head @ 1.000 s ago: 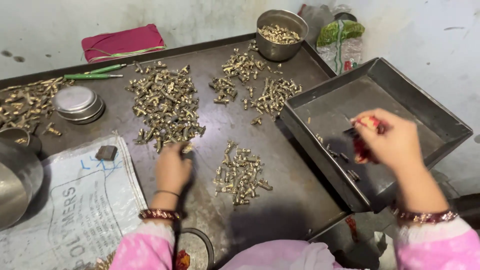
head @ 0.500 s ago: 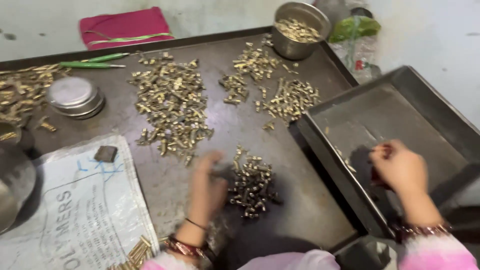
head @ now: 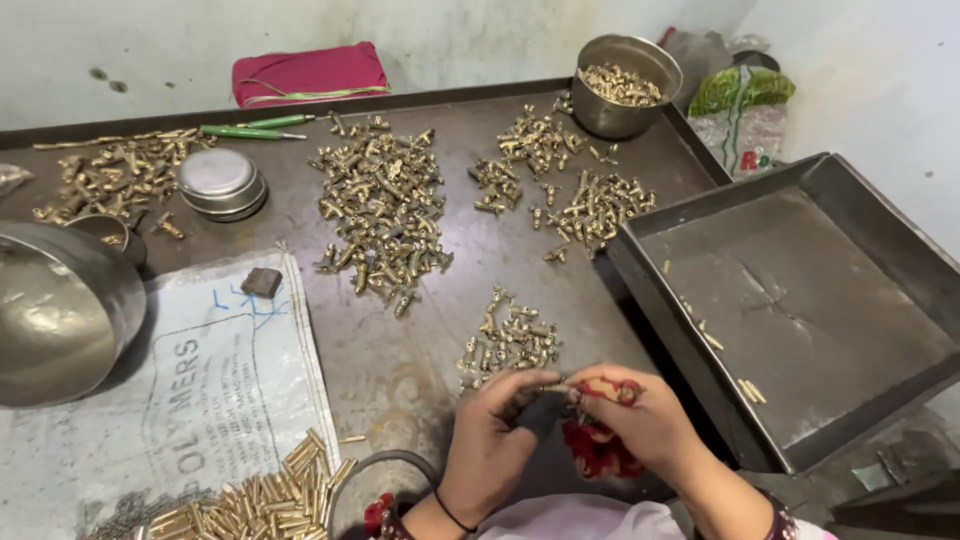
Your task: The person sits at a metal workbench covered with small brass fittings. They pick up fittings one at a time, rub each with a red cloth and a dark abrasive block, and place the handled pieces onto a metal tray or into piles on the bench.
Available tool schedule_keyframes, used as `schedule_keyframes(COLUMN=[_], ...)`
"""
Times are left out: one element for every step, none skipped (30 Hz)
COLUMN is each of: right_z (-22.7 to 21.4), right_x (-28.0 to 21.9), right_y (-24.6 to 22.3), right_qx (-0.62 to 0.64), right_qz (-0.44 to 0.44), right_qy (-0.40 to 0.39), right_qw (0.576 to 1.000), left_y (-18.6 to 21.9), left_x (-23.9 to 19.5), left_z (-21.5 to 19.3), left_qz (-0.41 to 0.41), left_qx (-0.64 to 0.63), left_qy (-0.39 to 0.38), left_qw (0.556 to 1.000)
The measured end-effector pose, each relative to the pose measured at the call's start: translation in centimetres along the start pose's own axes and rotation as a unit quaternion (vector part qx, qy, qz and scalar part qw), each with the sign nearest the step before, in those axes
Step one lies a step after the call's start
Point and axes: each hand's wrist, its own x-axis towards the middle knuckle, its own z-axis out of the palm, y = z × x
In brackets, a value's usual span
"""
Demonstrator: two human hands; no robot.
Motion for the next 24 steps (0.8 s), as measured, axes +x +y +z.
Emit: schedule_keyframes(right_z=[-0.1, -0.3, -0.4, -0.1, 0.3, 0.7, 0.9, 1.2, 1.8, 1.8, 1.8, 1.7, 1.6, 1.4, 1.1, 1.1, 1.2, 1.3, 1.0, 0.7, 0.4, -0.8, -2.1, -3.3], right_x=[-0.4, -0.8, -1.1, -1.9, -2.9, -3.8, -4.0, -4.2, -4.1, -3.7, -3.3, -2.8, -2.8, -2.8, -2.7, -2.6, -2.5, -2.2, -1.6, -0.9, -0.3, 0.8, 1.7, 2.6], right_y=[-0.3, -0.6, -0.8, -2.6, -4.4, -6.2, -6.5, -6.8, -7.1, -6.6, -6.0, -5.4, -4.5, -3.5, -2.7, -2.4, -2.1, -1.7, -0.8, 0.1, 1.1, 2.2, 3.3, 4.4], right_qx=[-0.001, -0.017, -0.033, -0.033, -0.11, -0.184, -0.184, -0.232, -0.274, -0.272, -0.277, -0.282, -0.281, -0.253, -0.224, -0.224, -0.195, -0.166, -0.165, -0.023, 0.12, 0.122, 0.114, 0.105], right_qz=[-0.002, -0.03, -0.057, -0.058, -0.194, -0.324, -0.322, -0.394, -0.462, -0.462, -0.479, -0.495, -0.491, -0.44, -0.385, -0.381, -0.34, -0.298, -0.295, -0.178, -0.055, -0.052, -0.014, 0.025], right_qy=[-0.001, 0.01, 0.023, 0.023, 0.089, 0.154, 0.156, 0.111, 0.066, 0.068, 0.053, 0.037, 0.039, 0.011, -0.017, -0.017, -0.02, -0.022, -0.021, -0.067, -0.109, -0.108, -0.034, 0.039], right_qw=[1.0, 0.999, 0.998, 0.998, 0.971, 0.915, 0.915, 0.883, 0.841, 0.841, 0.831, 0.821, 0.824, 0.862, 0.895, 0.897, 0.92, 0.94, 0.941, 0.982, 0.985, 0.985, 0.993, 0.993], left_y=[-0.6, -1.2, -1.9, -2.0, -2.1, -2.3, -2.7, -3.0, -3.4, -4.2, -5.0, -5.9, -5.9, -5.8, -5.7, -5.6, -5.6, -5.5, -5.4, -5.3, -5.2, -5.9, -6.4, -7.0], left_x=[-0.2, -0.2, -0.3, -0.2, -0.1, 0.1, 0.0, -0.1, -0.1, -0.2, -0.4, -0.6, -0.6, -0.7, -0.7, -0.6, -0.5, -0.4, -0.3, -0.1, 0.0, 0.4, 0.7, 1.1], left_z=[0.1, 0.3, 0.4, 0.3, 0.3, 0.3, 0.4, 0.6, 0.4, 0.3, 0.2, 0.2, 0.1, -0.1, -0.1, 0.0, 0.0, 0.1, 0.1, 0.0, 0.1, -0.6, -1.3, -2.0], left_qz=[0.002, -0.03, -0.062, -0.062, -0.11, -0.159, -0.16, -0.16, -0.158, -0.16, -0.169, -0.178, -0.183, -0.194, -0.205, -0.21, -0.207, -0.205, -0.209, -0.178, -0.146, -0.149, -0.152, -0.155], left_qx=[0.0, -0.056, -0.112, -0.111, -0.146, -0.181, -0.181, -0.231, -0.277, -0.275, -0.305, -0.335, -0.335, -0.339, -0.345, -0.346, -0.329, -0.311, -0.311, -0.299, -0.286, -0.286, -0.258, -0.228], left_qy=[0.001, -0.004, -0.011, -0.011, -0.012, -0.013, -0.015, -0.033, -0.05, -0.051, -0.05, -0.049, -0.05, -0.056, -0.06, -0.06, -0.058, -0.056, -0.057, -0.062, -0.067, -0.067, -0.027, 0.014], left_qw=[1.0, 0.998, 0.992, 0.992, 0.983, 0.971, 0.97, 0.959, 0.946, 0.947, 0.936, 0.924, 0.923, 0.919, 0.914, 0.912, 0.92, 0.926, 0.925, 0.936, 0.945, 0.944, 0.954, 0.961])
